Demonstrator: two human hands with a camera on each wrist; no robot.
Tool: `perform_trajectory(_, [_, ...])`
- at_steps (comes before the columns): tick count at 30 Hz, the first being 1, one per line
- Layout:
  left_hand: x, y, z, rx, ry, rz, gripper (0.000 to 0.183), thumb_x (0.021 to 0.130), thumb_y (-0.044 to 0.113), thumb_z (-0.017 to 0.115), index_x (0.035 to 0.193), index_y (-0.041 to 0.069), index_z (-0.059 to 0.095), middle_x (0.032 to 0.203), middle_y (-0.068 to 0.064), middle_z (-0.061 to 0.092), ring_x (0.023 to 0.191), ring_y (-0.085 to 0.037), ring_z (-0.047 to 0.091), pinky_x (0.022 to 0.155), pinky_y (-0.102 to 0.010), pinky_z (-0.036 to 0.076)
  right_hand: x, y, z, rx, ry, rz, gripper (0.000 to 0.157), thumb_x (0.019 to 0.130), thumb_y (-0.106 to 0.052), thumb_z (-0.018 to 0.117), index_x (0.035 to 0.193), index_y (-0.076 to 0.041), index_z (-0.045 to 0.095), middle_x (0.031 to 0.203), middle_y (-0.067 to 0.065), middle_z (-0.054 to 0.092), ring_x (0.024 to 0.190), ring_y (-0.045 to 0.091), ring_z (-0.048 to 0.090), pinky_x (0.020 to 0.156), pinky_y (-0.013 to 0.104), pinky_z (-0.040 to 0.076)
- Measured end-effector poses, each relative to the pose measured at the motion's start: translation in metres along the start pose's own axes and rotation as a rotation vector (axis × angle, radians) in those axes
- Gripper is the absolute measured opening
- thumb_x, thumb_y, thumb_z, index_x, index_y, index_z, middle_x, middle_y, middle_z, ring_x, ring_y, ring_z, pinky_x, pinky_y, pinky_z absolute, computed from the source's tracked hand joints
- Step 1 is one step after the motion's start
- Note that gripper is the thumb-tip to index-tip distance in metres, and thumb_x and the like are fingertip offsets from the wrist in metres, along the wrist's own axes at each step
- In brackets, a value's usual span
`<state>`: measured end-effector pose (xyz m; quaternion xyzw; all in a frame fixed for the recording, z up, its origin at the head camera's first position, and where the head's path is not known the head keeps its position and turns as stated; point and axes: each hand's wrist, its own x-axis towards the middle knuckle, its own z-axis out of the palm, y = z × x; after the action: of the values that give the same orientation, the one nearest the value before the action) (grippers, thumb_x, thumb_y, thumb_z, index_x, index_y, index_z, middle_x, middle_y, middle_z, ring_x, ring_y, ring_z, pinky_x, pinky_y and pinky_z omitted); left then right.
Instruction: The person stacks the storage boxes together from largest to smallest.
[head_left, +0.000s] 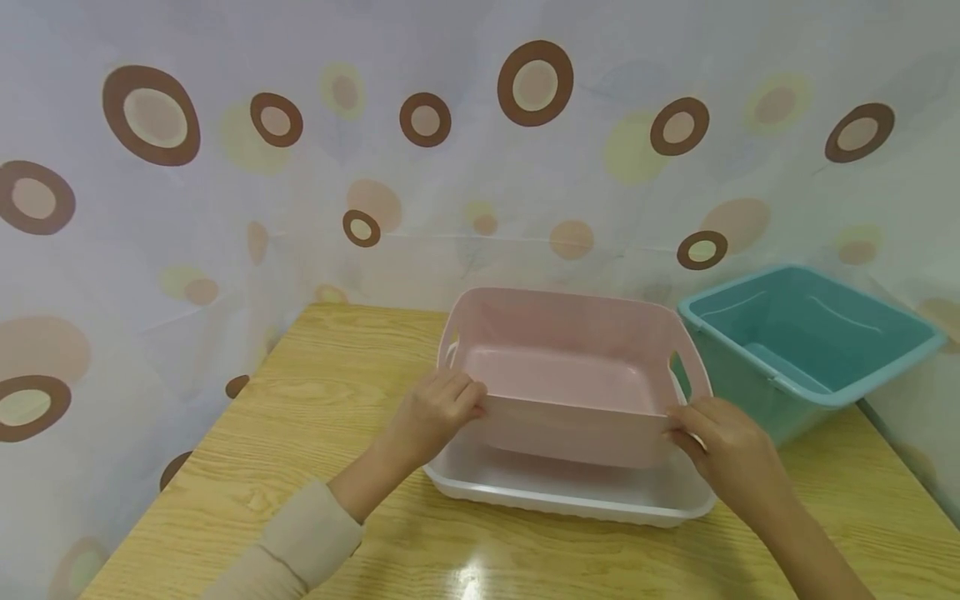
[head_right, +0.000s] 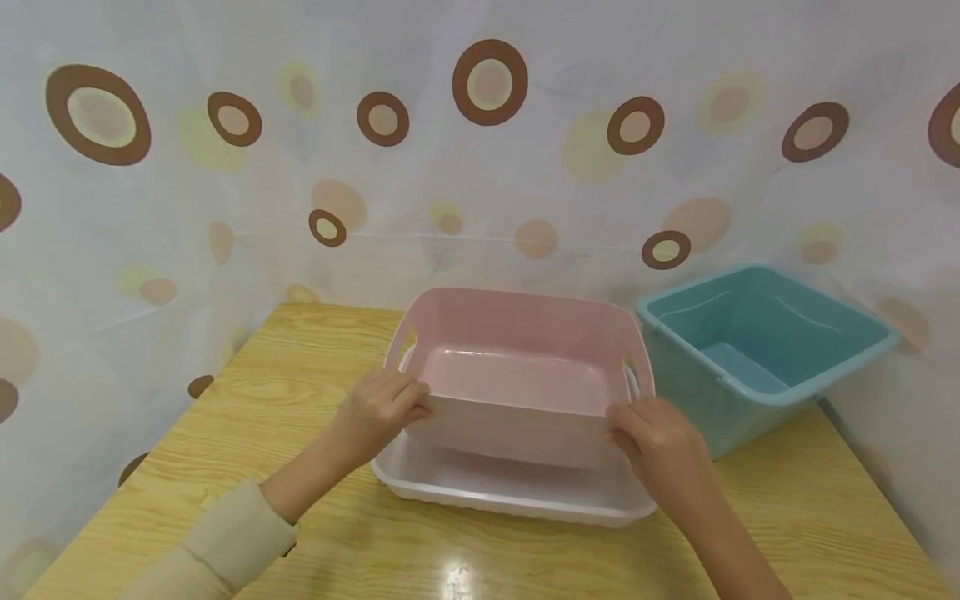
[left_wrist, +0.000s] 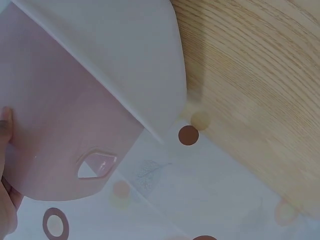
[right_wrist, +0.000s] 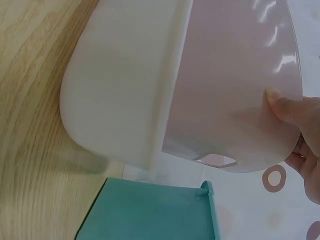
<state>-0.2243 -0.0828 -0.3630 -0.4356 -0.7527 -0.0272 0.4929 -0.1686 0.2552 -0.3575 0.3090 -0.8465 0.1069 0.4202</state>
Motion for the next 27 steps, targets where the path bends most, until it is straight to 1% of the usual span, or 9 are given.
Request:
perform_trajectory(5, [-0.002, 0.003, 0.001, -0.015, -0.002, -0.001, 0.03, 0.065, 0.03, 0.075, 0.077, 0.009, 0.057, 0.069, 0.003, 0.058, 0.061, -0.008, 0.054, 0.057, -0.017, 0.044, -0.004, -0.001, 0.001, 0.003, 0.002, 0.001, 0.052, 0.093, -0.046, 0.035, 0.081, -0.004, 0.064, 0.069, 0.004, 0.061, 0.067, 0.022, 0.058, 0.066, 0.032, 0.046])
perform_trajectory(13, [-0.008, 0.008, 0.003, -0.01, -0.043, -0.012, 0.031, 0.064, 0.031, 0.074, 0.078, 0.01, 0.058, 0.071, 0.004, 0.058, 0.064, -0.007, 0.055, 0.06, -0.017, 0.046, -0.009, -0.004, 0.002, 0.021, 0.02, -0.003, 0.05, 0.093, -0.044, 0.035, 0.082, -0.004, 0.064, 0.071, 0.004, 0.062, 0.067, 0.022, 0.058, 0.066, 0.032, 0.045])
perform_trajectory(17, [-0.011, 0.01, 0.004, -0.006, -0.048, -0.014, 0.031, 0.064, 0.032, 0.073, 0.079, 0.01, 0.058, 0.071, 0.004, 0.058, 0.064, -0.007, 0.054, 0.06, -0.016, 0.045, -0.013, -0.005, 0.004, 0.021, 0.016, 0.005, 0.05, 0.093, -0.045, 0.036, 0.082, -0.005, 0.064, 0.072, 0.004, 0.063, 0.069, 0.022, 0.059, 0.068, 0.032, 0.046])
perform_trajectory(24, [-0.015, 0.013, 0.005, 0.015, -0.046, -0.012, 0.032, 0.063, 0.034, 0.074, 0.079, 0.01, 0.059, 0.071, 0.004, 0.06, 0.063, -0.007, 0.055, 0.059, -0.015, 0.045, -0.017, -0.007, 0.01, 0.034, 0.083, -0.018, 0.048, 0.093, -0.042, 0.038, 0.08, -0.004, 0.064, 0.07, 0.003, 0.062, 0.067, 0.023, 0.058, 0.067, 0.03, 0.044])
perform_trajectory(27, [-0.017, 0.014, 0.005, 0.02, -0.055, -0.015, 0.033, 0.062, 0.034, 0.074, 0.079, 0.01, 0.059, 0.071, 0.004, 0.06, 0.063, -0.007, 0.055, 0.06, -0.015, 0.046, -0.019, -0.009, 0.01, 0.037, 0.062, -0.006, 0.049, 0.093, -0.043, 0.037, 0.08, -0.004, 0.064, 0.07, 0.003, 0.062, 0.068, 0.022, 0.058, 0.068, 0.03, 0.044])
